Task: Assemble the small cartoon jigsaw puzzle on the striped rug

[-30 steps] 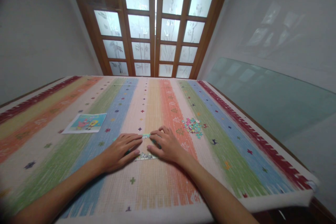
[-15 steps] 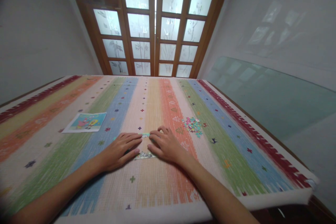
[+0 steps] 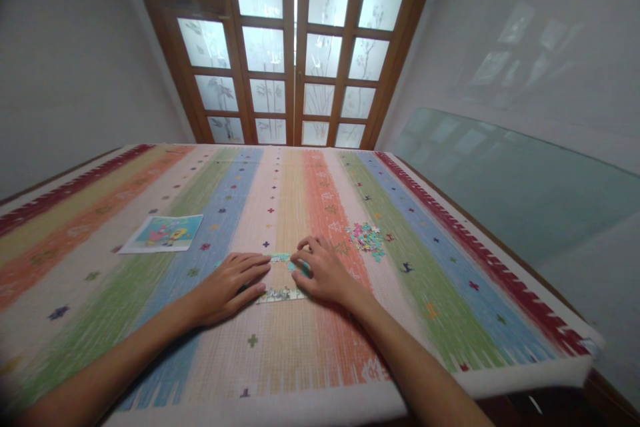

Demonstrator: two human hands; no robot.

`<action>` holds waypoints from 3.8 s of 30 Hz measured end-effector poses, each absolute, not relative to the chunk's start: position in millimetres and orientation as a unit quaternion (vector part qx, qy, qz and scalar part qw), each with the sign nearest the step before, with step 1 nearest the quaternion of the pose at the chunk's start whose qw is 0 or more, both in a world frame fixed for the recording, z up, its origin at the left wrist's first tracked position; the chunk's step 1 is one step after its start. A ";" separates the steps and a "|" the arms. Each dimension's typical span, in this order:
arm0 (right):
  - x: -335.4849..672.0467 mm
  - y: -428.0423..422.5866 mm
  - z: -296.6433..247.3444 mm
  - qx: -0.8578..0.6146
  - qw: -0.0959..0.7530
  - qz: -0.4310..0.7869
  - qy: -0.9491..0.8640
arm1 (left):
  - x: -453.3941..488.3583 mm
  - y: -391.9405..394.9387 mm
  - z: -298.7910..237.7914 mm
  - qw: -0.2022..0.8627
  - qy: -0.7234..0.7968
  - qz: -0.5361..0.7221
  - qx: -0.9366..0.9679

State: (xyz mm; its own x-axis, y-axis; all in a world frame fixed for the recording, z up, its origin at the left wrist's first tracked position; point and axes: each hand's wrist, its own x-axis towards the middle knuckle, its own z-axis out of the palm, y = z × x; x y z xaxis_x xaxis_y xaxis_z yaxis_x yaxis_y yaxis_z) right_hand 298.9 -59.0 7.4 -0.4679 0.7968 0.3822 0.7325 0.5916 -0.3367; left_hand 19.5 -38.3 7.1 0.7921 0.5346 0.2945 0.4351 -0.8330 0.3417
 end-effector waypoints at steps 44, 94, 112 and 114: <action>296.5 -51.7 2.8 -0.433 0.225 -0.003 -0.873 | -35.4 -0.4 27.9 0.110 0.421 0.129 0.891; 314.6 -47.9 11.0 -0.463 0.331 0.174 -0.804 | 19.0 -36.2 10.2 0.195 0.278 0.288 0.895; 313.9 -46.2 7.8 -0.459 0.306 0.150 -0.821 | 13.2 -35.6 9.4 0.148 0.254 0.225 0.929; 312.9 -44.8 5.4 -0.455 0.297 0.124 -0.830 | 13.4 -35.6 9.7 0.153 0.255 0.220 0.929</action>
